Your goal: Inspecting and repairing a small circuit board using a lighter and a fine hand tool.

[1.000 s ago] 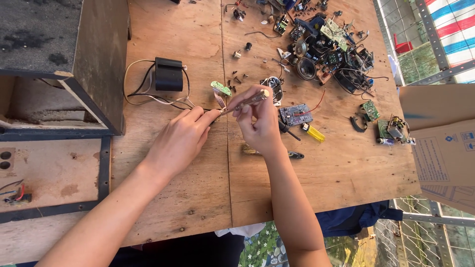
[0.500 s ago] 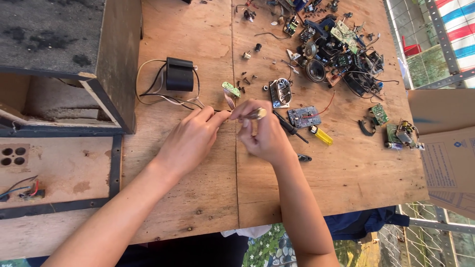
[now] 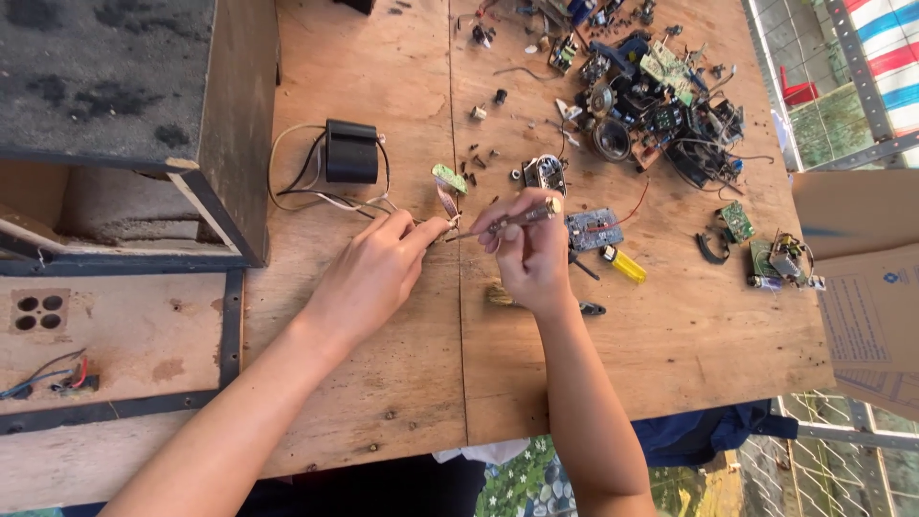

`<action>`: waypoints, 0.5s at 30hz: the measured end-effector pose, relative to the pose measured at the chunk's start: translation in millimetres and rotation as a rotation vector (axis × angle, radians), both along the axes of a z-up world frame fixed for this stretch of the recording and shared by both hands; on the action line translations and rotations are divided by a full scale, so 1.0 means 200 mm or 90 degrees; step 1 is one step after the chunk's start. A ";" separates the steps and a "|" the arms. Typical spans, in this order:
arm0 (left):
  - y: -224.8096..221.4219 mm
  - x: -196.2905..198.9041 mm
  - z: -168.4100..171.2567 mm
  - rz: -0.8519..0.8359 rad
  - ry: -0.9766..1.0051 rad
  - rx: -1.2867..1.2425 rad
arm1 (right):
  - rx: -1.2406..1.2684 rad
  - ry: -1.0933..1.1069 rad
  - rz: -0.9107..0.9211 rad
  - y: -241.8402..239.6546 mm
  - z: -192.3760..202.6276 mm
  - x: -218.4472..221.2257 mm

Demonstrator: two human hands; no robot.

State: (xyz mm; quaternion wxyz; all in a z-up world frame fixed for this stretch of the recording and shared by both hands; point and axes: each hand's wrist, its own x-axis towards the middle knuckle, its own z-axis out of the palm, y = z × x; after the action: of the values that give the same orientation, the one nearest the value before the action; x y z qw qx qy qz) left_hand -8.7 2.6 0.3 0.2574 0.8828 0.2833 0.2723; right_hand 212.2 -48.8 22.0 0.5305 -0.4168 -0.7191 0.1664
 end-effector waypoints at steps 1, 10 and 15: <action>0.01 0.00 0.01 0.002 -0.001 0.005 | 0.005 -0.001 0.002 0.01 0.00 -0.01; 0.00 -0.01 0.03 0.003 -0.001 -0.014 | 0.011 -0.075 -0.053 -0.02 0.01 -0.06; 0.00 0.01 0.00 0.015 0.008 0.000 | -0.001 -0.110 -0.051 -0.01 0.00 -0.12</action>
State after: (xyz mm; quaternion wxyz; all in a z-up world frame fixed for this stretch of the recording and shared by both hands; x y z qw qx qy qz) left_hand -7.6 3.5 1.2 0.2522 0.8811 0.2955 0.2698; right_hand 188.4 -51.8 22.0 0.4721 -0.4587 -0.7449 0.1089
